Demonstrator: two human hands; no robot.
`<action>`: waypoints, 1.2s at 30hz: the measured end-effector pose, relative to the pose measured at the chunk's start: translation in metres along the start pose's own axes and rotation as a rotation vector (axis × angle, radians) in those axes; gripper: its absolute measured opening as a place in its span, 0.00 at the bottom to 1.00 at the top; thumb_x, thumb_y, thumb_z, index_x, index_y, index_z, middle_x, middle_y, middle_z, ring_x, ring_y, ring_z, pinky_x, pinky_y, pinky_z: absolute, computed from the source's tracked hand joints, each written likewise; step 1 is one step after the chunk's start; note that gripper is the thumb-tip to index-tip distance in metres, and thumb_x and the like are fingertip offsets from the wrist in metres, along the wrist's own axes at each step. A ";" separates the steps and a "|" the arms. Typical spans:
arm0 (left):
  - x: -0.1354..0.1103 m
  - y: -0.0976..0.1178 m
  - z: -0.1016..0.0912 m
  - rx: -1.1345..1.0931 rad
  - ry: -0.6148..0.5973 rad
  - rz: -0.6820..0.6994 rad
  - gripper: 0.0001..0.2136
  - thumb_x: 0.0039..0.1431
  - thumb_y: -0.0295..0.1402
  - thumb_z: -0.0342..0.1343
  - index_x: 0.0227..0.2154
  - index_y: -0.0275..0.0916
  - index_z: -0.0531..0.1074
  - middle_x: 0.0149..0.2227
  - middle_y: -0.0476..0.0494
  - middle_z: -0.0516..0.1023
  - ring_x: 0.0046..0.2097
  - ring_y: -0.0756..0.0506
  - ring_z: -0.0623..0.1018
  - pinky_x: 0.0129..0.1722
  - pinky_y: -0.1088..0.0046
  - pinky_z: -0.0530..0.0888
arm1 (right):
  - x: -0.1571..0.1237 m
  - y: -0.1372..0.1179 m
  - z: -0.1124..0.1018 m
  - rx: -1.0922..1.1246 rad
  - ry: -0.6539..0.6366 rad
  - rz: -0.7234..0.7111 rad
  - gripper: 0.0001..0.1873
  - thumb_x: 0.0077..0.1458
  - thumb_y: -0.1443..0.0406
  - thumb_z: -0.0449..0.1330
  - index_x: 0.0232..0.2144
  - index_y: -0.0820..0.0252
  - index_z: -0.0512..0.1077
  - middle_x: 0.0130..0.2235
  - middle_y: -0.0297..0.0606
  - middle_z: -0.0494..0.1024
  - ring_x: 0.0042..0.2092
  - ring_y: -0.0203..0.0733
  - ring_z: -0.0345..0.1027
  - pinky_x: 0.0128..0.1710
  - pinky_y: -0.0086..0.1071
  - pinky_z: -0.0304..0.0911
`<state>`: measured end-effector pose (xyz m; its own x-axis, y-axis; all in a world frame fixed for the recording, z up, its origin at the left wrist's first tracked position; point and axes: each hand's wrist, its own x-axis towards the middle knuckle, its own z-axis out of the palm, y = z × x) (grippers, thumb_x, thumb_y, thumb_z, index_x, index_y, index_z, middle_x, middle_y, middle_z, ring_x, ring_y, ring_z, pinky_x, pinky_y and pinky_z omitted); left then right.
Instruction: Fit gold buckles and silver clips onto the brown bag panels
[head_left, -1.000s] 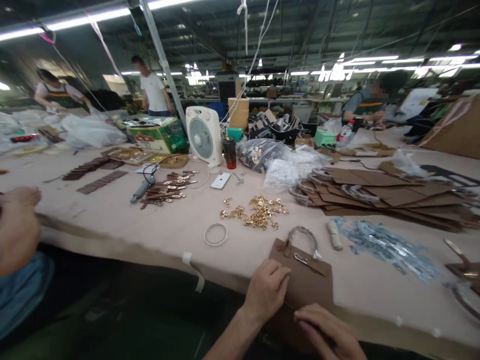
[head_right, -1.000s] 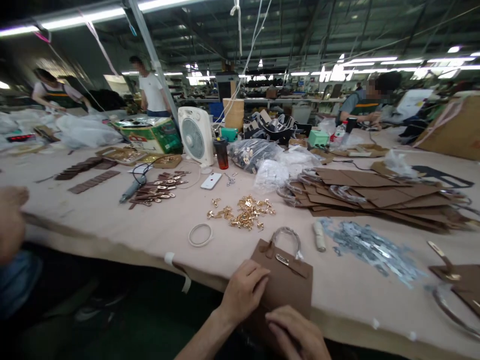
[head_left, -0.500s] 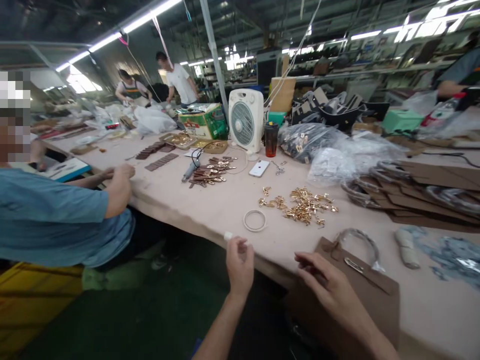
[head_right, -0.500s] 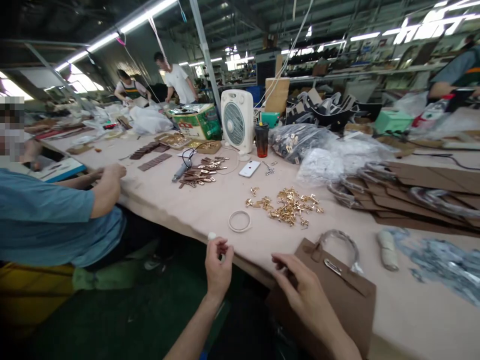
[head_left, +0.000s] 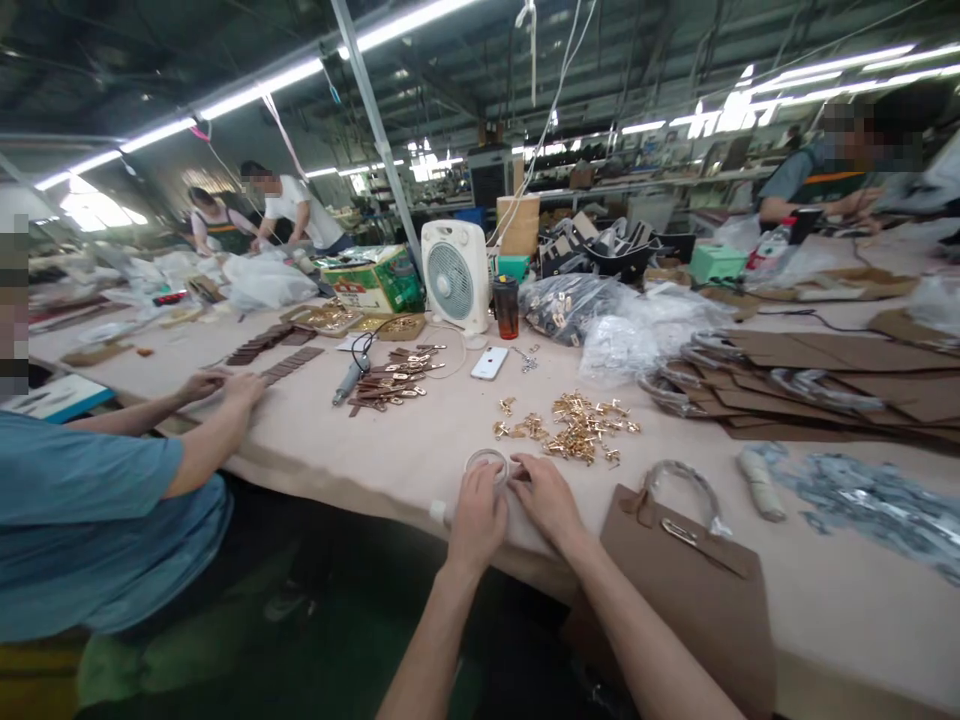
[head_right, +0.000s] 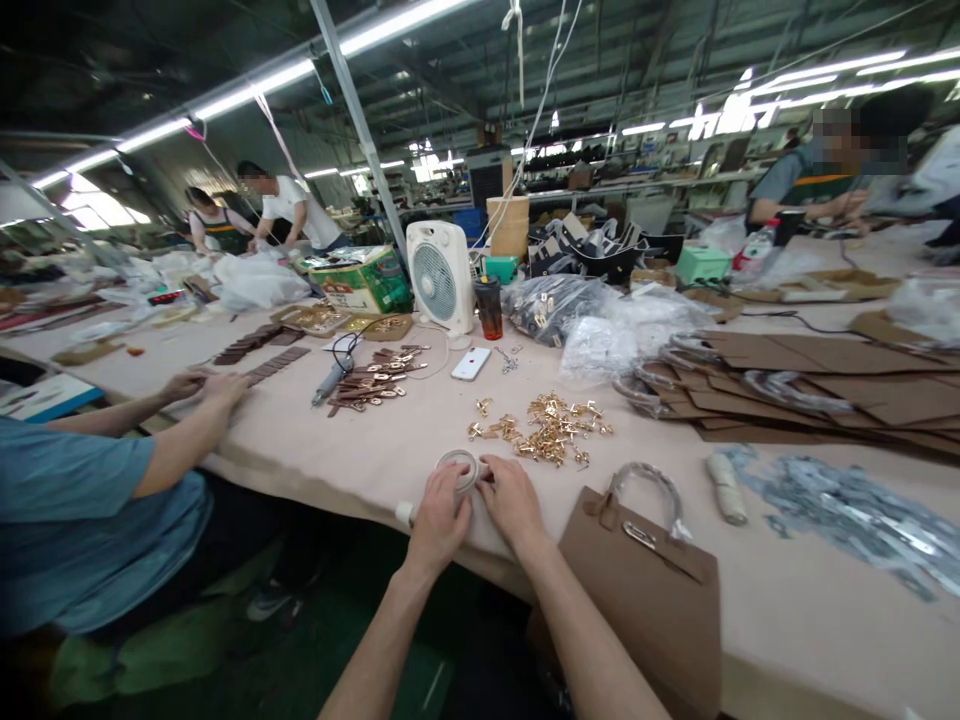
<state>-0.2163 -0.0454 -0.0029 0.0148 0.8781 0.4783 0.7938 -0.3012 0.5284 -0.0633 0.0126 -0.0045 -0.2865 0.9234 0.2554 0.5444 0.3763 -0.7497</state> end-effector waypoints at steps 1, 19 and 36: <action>0.003 -0.003 0.001 -0.012 -0.028 0.008 0.24 0.61 0.20 0.52 0.59 0.40 0.66 0.57 0.35 0.75 0.61 0.37 0.74 0.63 0.49 0.73 | -0.001 -0.001 -0.001 -0.014 0.005 -0.005 0.20 0.60 0.69 0.61 0.55 0.58 0.75 0.46 0.43 0.83 0.51 0.50 0.73 0.56 0.42 0.65; 0.011 -0.019 -0.004 0.105 -0.258 0.262 0.09 0.70 0.30 0.53 0.45 0.45 0.78 0.56 0.40 0.77 0.56 0.41 0.78 0.57 0.60 0.78 | -0.051 -0.009 -0.020 -0.143 0.005 -0.019 0.05 0.67 0.67 0.59 0.40 0.56 0.76 0.40 0.39 0.78 0.46 0.47 0.68 0.48 0.37 0.62; 0.025 -0.029 0.004 0.012 -0.272 0.178 0.14 0.70 0.40 0.48 0.40 0.46 0.80 0.53 0.43 0.78 0.54 0.41 0.79 0.55 0.61 0.79 | -0.032 0.002 -0.007 -0.350 -0.077 -0.231 0.08 0.66 0.71 0.56 0.45 0.58 0.72 0.44 0.42 0.77 0.46 0.47 0.66 0.46 0.37 0.63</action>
<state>-0.2367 -0.0133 -0.0096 0.3142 0.8798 0.3567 0.7712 -0.4557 0.4445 -0.0471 -0.0158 -0.0098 -0.4831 0.8086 0.3360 0.6899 0.5878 -0.4226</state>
